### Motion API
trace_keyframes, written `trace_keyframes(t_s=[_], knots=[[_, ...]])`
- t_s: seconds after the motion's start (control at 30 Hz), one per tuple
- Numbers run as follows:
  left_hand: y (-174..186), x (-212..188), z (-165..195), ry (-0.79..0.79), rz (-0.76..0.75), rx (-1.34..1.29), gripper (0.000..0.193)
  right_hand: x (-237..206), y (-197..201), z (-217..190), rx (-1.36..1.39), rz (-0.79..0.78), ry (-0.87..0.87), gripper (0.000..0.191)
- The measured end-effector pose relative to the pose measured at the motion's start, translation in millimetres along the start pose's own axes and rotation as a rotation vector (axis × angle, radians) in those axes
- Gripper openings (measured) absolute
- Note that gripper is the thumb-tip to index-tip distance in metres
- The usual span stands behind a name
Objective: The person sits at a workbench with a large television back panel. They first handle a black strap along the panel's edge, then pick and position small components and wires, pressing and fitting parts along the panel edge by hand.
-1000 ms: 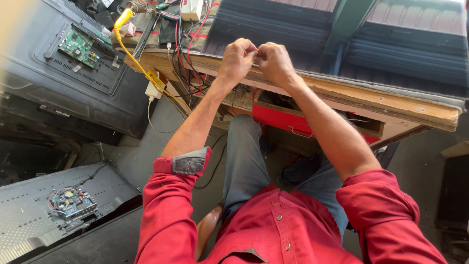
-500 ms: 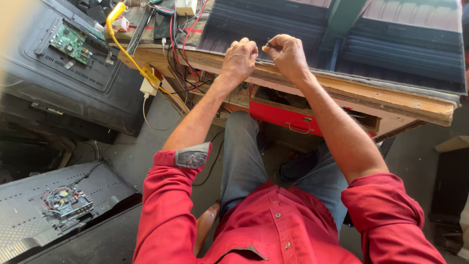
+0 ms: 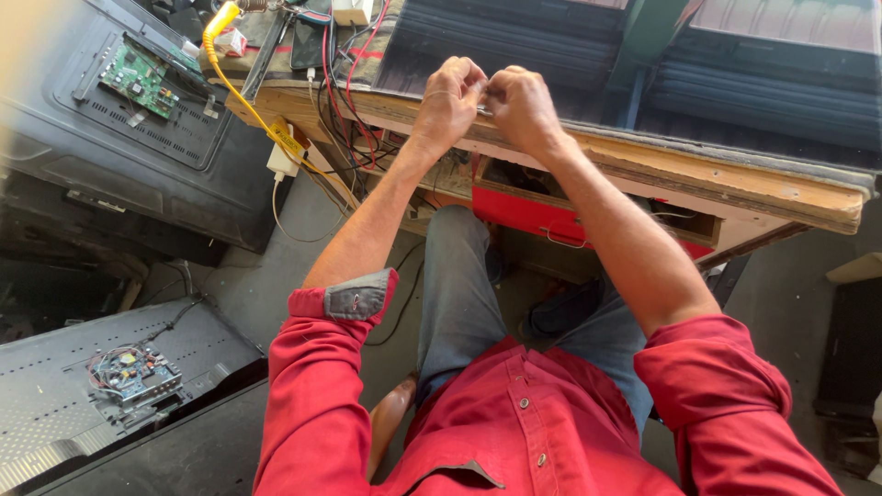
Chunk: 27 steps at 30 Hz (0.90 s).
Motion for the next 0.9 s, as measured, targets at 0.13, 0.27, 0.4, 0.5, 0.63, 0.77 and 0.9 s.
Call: trace_keyframes(t_s=[0.13,0.27,0.4,0.5,0.63,0.77,0.9], knots=[[0,0,-7,0.031,-0.036,-0.011,0.01,-2,9,12,0.098,0.037,-0.024,0.005],[-12,-2,-10,-0.065,-0.128,0.322,0.009,-7,13,20,0.134,0.072,-0.066,0.013],[-21,-2,-11,-0.075,-0.155,0.433,0.007,-10,20,25,0.128,0.086,-0.119,0.017],[-21,-1,-12,-0.03,-0.162,0.368,0.007,-12,21,28,0.116,0.066,-0.145,0.016],[-18,-3,-11,0.076,-0.156,0.19,0.007,-17,14,23,0.042,0.029,-0.014,0.011],[-18,-4,-4,-0.014,-0.105,0.115,0.007,-16,4,17,-0.088,-0.04,0.015,0.01],[-21,0,-2,-0.029,-0.057,-0.004,0.005,-12,3,22,0.014,0.003,-0.012,0.006]])
Point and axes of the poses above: each hand's wrist, its own x-axis towards the middle knuckle, its own y-axis out of the back of the hand, z = x × y, the point moved 2 cm from there along x, towards the middle knuckle
